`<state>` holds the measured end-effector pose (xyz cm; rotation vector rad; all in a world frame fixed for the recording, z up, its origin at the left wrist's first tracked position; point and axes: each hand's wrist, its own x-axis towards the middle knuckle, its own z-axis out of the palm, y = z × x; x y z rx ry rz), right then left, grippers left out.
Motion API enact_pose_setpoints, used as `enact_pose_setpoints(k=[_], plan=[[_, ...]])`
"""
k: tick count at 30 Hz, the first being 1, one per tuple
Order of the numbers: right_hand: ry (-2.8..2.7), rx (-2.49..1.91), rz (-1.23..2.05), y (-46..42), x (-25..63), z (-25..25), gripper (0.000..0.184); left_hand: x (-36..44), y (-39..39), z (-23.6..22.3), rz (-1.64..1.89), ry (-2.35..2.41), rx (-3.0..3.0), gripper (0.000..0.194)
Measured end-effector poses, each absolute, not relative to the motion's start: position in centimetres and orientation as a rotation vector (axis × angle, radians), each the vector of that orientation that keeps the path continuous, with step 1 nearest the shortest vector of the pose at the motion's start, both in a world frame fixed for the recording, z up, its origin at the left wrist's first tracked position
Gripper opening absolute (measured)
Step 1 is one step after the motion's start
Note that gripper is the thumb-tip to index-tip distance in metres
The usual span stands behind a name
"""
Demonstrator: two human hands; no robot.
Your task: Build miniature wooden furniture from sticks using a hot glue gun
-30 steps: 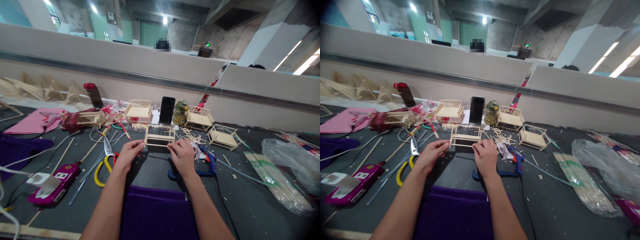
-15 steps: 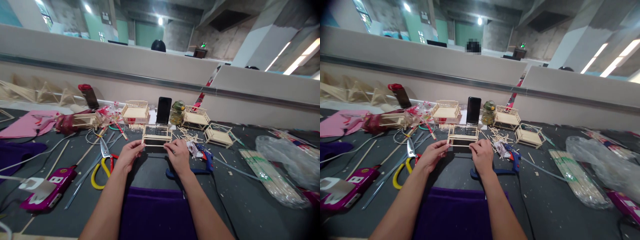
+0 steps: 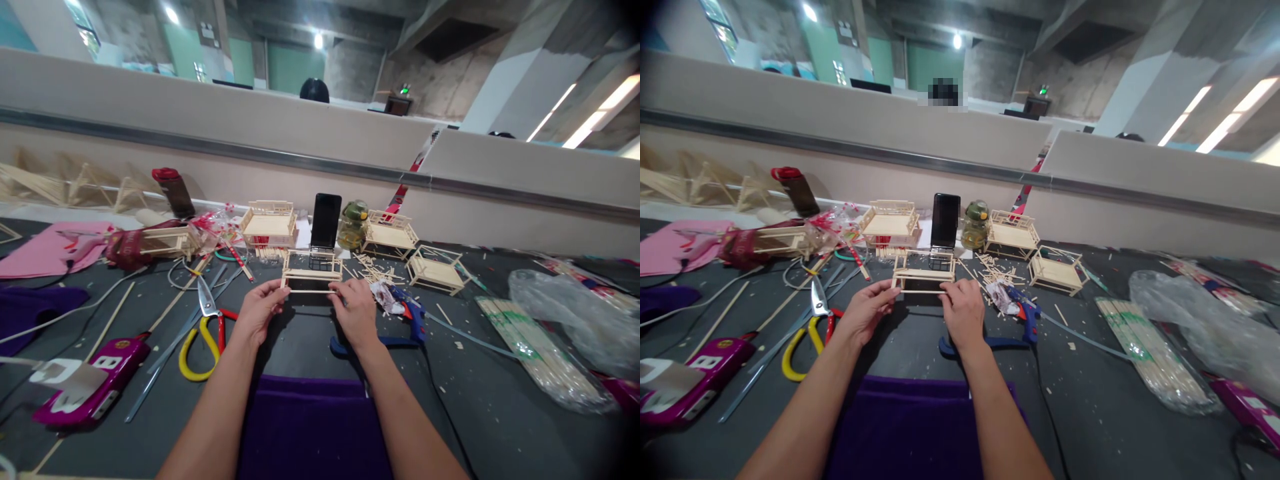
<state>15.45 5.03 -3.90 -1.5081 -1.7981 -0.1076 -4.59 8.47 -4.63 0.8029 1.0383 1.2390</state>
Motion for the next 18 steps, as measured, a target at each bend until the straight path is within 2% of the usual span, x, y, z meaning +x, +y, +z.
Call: enact_pose_setpoints(k=[18], plan=[[-1.703,-1.513,-0.133,5.12,15.33,-4.44,0.006,-3.78,8.04,-4.46,1.238,0.974,0.696,0.042]])
